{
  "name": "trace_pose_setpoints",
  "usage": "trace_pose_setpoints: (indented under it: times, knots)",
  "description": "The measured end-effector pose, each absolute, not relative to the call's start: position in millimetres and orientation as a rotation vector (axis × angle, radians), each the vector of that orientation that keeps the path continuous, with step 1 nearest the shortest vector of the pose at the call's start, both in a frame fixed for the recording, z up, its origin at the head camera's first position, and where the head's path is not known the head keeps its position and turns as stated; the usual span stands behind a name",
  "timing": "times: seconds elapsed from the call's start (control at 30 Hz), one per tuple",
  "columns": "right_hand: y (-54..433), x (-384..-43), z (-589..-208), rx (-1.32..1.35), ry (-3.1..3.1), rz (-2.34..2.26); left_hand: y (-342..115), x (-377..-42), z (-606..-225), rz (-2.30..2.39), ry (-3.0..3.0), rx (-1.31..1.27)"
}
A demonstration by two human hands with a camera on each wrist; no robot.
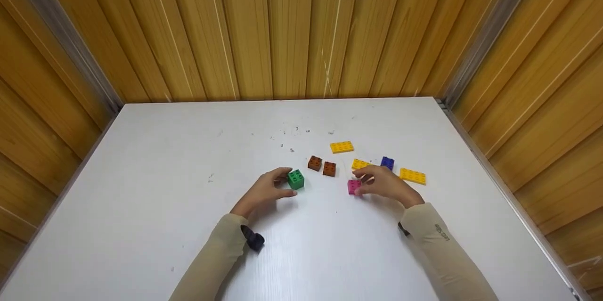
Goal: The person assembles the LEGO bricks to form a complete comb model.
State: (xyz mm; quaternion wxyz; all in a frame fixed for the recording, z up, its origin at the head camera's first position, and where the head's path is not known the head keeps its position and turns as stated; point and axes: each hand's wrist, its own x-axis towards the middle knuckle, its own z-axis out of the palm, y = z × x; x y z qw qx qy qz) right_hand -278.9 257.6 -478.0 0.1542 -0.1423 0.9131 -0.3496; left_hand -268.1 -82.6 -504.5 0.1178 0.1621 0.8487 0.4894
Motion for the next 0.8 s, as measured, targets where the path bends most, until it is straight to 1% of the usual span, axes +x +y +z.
trace_pose_setpoints:
  times: [0.17,0.6,0.8]
  knots:
    - [255.6,-278.7,-479.2,-0.432,2.643,-0.915,-76.0,-270.2,-507.2,1.451,2.503,0.434]
    - [251.0,-280.5,-479.8,-0.360,2.647,-0.858,-67.2,-270.2,-510.1,1.481,2.549,0.344]
    - [251.2,-281.5,-477.9,-0.434,2.658,-0.856,-67.0,-270.3,-508.5,1.469,2.542,0.326]
